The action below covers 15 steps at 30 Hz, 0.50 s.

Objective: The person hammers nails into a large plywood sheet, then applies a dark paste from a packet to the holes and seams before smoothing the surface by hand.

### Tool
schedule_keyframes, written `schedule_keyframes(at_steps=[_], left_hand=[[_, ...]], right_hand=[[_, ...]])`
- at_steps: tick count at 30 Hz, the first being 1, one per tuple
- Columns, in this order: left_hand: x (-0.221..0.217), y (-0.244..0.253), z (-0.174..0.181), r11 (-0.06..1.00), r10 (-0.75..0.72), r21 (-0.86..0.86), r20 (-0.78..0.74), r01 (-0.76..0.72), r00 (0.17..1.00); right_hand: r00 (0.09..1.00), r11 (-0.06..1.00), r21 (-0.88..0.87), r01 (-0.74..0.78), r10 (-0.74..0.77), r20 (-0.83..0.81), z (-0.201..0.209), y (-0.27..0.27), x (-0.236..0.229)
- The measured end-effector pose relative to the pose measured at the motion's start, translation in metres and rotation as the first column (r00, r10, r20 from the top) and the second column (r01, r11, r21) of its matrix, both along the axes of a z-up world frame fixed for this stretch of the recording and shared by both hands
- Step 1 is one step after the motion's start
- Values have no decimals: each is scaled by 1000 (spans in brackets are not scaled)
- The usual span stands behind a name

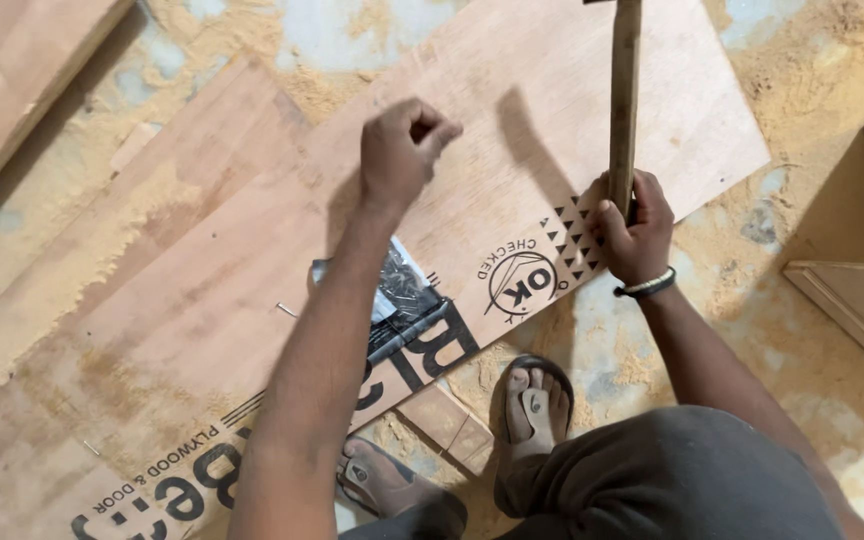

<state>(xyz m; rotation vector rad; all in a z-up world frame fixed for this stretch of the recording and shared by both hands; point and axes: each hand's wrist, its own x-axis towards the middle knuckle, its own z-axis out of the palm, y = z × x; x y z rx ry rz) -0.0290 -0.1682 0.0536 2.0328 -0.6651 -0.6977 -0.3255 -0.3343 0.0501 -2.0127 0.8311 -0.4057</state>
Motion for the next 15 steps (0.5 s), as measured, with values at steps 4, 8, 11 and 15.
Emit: schedule_keyframes(at_steps=[4,8,11,15], left_hand=[[25,-25,-9,971,-168,209,252,115,953],[30,-46,5,987,-11,146,-359,68,933],[31,-58,-1,995,-79,17,-422,95,903],[29,-91,-33,993,-93,-66,49,97,994]], right_hand=[[993,990,115,88,-96,67,-6,8,-8],[983,978,106,182,-180,-30,3,7,11],[969,947,208,246,-245,-31,12,15,15],[972,953,189,236,-229,-58,19,14,17]])
